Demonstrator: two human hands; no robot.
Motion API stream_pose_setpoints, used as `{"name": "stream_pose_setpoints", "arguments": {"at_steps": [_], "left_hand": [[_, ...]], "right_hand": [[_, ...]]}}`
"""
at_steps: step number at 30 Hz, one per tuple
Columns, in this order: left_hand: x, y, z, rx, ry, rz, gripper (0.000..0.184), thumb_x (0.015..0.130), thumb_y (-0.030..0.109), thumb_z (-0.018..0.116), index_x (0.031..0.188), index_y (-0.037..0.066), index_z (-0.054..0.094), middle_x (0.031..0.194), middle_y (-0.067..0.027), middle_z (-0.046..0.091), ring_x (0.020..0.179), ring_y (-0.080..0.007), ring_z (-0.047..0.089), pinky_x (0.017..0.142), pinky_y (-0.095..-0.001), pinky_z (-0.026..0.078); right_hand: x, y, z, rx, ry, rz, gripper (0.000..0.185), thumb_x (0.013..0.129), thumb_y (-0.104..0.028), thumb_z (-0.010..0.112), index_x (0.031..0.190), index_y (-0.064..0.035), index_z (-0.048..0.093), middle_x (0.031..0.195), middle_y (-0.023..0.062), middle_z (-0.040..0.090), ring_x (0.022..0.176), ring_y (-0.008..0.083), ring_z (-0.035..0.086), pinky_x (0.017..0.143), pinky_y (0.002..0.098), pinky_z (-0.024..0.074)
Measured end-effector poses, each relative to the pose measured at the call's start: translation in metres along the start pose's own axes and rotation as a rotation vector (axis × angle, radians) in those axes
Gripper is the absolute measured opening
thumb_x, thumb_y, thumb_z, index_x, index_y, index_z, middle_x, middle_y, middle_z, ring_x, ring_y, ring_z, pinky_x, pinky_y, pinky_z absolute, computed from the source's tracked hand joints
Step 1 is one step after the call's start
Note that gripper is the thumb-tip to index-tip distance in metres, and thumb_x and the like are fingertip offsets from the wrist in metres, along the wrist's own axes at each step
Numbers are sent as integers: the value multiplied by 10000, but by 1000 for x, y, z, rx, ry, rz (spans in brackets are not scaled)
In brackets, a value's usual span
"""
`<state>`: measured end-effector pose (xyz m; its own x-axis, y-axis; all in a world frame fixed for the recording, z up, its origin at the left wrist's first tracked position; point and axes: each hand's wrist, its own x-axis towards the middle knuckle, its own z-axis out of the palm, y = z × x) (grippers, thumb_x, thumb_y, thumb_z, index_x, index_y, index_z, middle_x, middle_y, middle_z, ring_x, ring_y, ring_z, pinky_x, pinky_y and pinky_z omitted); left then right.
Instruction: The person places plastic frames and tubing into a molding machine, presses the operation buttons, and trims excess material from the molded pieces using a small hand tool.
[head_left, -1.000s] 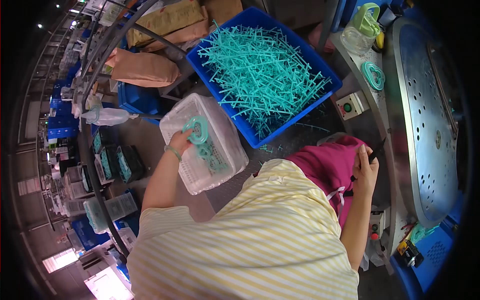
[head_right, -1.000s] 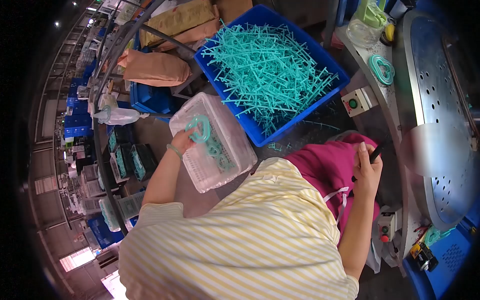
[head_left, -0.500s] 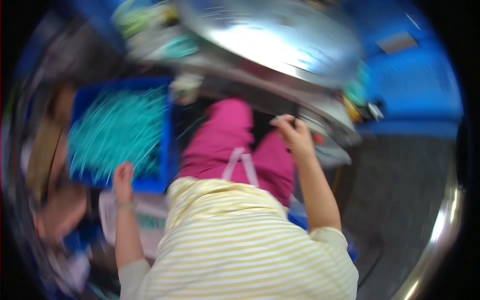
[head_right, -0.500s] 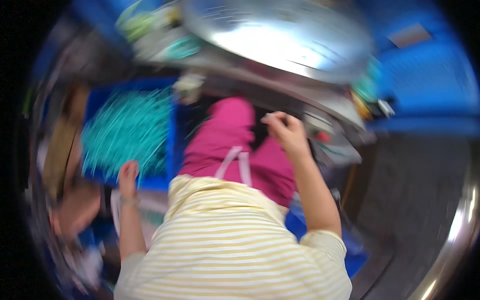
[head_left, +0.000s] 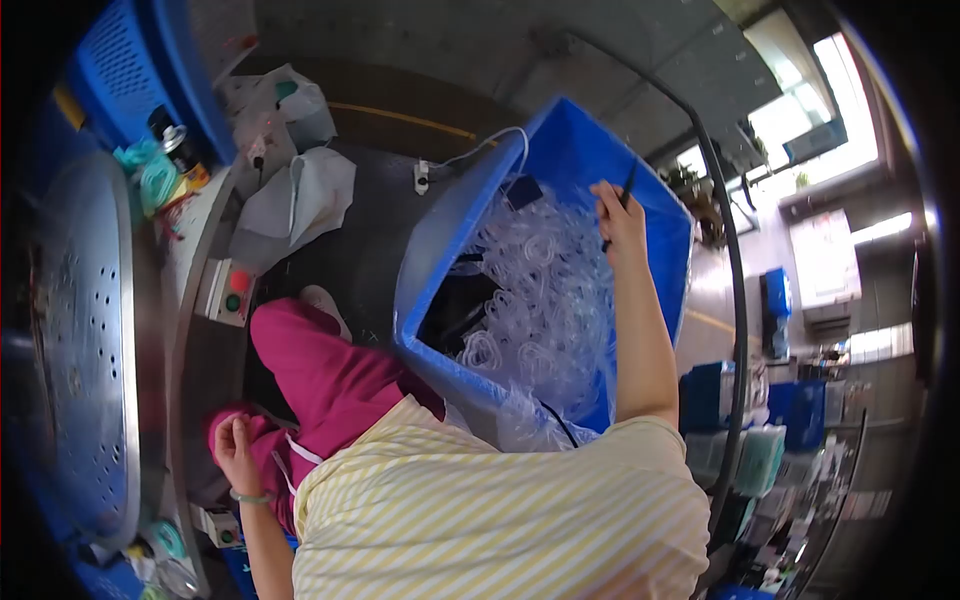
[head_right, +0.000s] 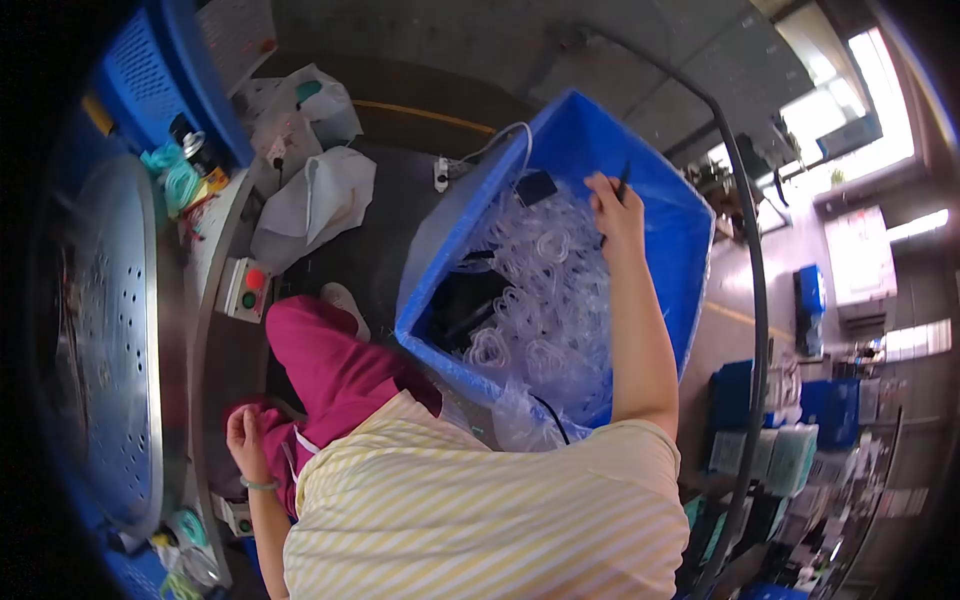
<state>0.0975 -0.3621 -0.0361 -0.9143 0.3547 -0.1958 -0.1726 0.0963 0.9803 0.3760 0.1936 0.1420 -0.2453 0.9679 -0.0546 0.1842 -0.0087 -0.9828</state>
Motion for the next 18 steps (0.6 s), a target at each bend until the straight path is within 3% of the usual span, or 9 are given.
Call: {"name": "stream_pose_setpoints", "arguments": {"at_steps": [4,6,8,10,11,13,14,16,18], "left_hand": [[26,-26,24,-55,-13,-176,152,931,175,568,996,41,598,903,-44,644,762,-96,610,634,-195,487],[29,-44,28,-143,-11,-277,126,929,180,572,963,62,599,868,-36,648,700,-74,599,560,-177,458],[22,-65,17,-181,-39,-352,125,930,178,568,969,62,598,872,-39,649,697,-79,600,565,-180,463],[16,-64,16,-165,18,-462,129,933,174,562,987,61,594,883,-46,650,700,-91,607,583,-185,475],[13,-58,20,-152,28,-465,129,933,174,562,987,61,594,883,-46,650,700,-91,607,583,-185,475],[9,-50,27,-110,139,-499,173,935,184,561,1019,34,580,880,-53,631,670,-103,552,588,-222,452],[9,-47,29,-104,125,-492,184,935,187,564,1025,27,578,880,-56,630,679,-107,557,592,-223,453],[11,-56,24,-102,52,-464,187,936,188,563,1022,23,577,863,-50,620,674,-103,549,585,-223,448],[12,-59,24,-119,-74,-419,188,942,186,554,1004,9,569,808,-28,579,646,-91,517,560,-223,429]], "right_hand": [[0,114,-59,20,214,232,165,843,-199,652,864,-36,654,595,-12,505,394,56,352,358,225,239],[-5,170,-69,-95,131,395,165,809,-192,666,862,-36,659,600,7,546,401,70,371,365,239,246],[-8,229,-71,-356,-40,495,241,775,-231,685,883,-17,665,641,43,606,463,121,489,424,278,366],[-14,284,-64,-606,-278,428,389,752,-374,723,880,-10,673,693,64,633,498,152,542,459,297,417],[-21,279,-53,-601,-290,439,389,752,-374,723,880,-10,673,693,64,633,498,152,542,459,297,417],[-37,241,-17,-936,-532,510,609,710,-499,721,1037,7,633,863,153,670,743,270,654,667,367,507],[-45,254,-10,-933,-541,514,609,710,-499,721,1037,7,633,863,153,670,743,270,654,667,367,507],[-54,284,1,-1103,-266,375,808,678,-581,702,1205,4,521,1040,228,633,992,355,618,849,407,481],[-53,279,12,-1056,-163,492,852,682,-578,699,1256,4,460,1116,240,598,1063,370,578,892,410,460]]}}
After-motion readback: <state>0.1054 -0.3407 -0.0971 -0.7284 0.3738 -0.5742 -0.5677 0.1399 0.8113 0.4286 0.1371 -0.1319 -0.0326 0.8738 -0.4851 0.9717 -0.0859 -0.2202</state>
